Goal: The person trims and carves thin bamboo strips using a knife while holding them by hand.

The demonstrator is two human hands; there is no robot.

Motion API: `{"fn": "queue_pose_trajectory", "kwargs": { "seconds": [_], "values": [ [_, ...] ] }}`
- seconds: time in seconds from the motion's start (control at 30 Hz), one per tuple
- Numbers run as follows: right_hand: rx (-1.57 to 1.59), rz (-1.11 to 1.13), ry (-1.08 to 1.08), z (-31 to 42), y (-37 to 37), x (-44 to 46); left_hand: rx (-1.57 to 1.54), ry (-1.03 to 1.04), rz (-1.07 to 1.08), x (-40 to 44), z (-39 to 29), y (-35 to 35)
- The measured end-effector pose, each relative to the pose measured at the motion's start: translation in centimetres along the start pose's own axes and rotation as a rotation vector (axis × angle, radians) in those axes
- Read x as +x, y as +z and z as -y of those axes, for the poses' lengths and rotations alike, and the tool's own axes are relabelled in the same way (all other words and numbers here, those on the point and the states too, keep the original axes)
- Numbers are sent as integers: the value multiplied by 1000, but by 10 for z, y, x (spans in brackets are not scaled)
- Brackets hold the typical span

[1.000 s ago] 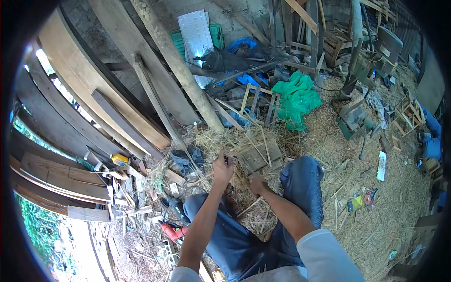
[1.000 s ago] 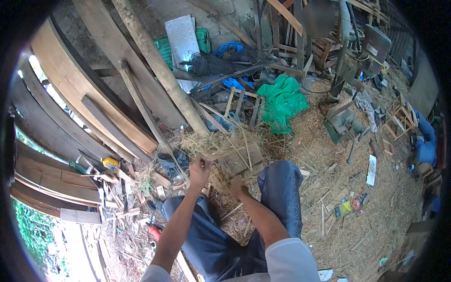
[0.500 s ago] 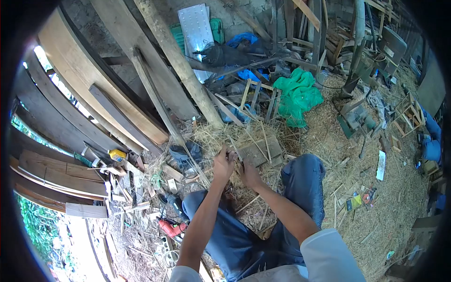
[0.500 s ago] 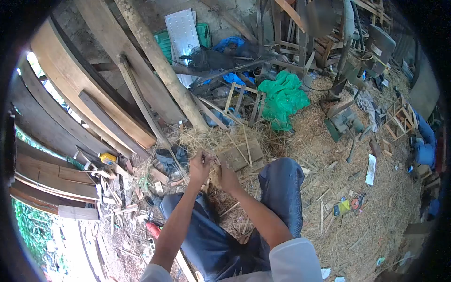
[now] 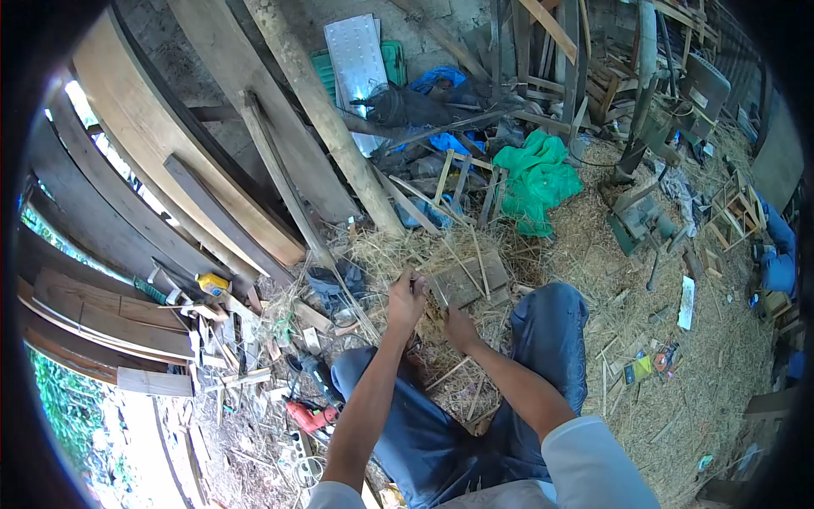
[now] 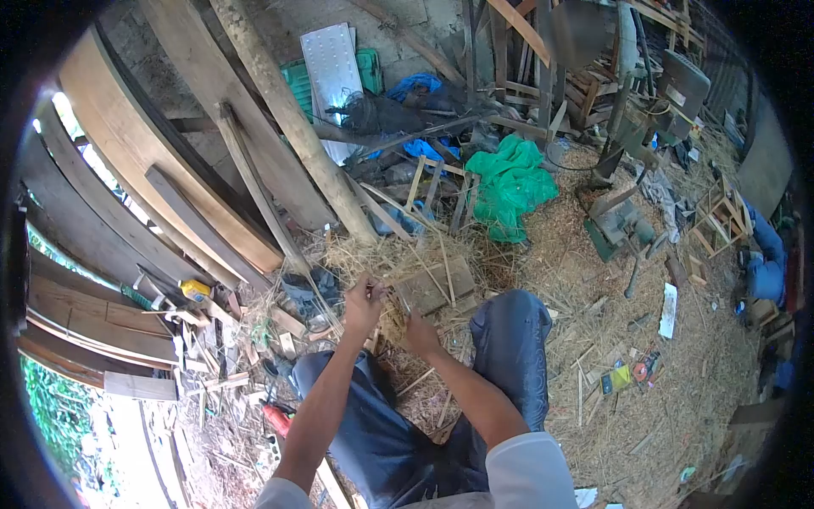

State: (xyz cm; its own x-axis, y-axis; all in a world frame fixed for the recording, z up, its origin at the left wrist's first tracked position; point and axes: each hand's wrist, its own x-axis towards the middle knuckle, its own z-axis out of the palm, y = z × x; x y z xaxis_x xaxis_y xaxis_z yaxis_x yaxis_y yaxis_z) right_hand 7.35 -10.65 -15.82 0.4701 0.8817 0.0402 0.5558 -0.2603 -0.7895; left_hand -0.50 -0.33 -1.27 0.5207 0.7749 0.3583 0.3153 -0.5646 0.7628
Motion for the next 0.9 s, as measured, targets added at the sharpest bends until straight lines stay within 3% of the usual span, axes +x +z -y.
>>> {"fn": "queue_pose_trajectory", "kwargs": {
  "seconds": [0.1,0.17,0.2,0.27,0.37,0.47,0.5,0.57,0.7,0.73,0.8,0.9],
  "values": [
    [75,-20,-75,23,-32,-3,14,-20,-2,1,-5,-3],
    [79,422,306,0,-41,-1,-3,-6,-8,1,-1,-3],
    [81,414,299,-5,-30,6,11,-1,-9,1,10,-1],
    [-35,168,91,-18,0,12,27,0,-13,2,17,-1],
    [-11,130,12,-7,-7,1,51,-19,-33,0,14,1],
    [66,314,126,-19,-30,-8,-34,-28,18,2,10,-2],
    [71,309,123,-9,-27,-5,13,-8,-8,2,14,0],
    [30,54,-8,10,-16,-2,53,8,-33,2,16,2],
    [-28,178,108,2,-16,-1,9,-31,-34,-2,13,0],
    [46,304,221,-14,-23,-2,-22,-21,-28,1,12,-2],
    [2,303,210,-16,-19,0,47,-8,-21,4,8,-4],
    [-6,200,131,40,-38,2,120,-7,-22,4,0,-9]
  ]
}}
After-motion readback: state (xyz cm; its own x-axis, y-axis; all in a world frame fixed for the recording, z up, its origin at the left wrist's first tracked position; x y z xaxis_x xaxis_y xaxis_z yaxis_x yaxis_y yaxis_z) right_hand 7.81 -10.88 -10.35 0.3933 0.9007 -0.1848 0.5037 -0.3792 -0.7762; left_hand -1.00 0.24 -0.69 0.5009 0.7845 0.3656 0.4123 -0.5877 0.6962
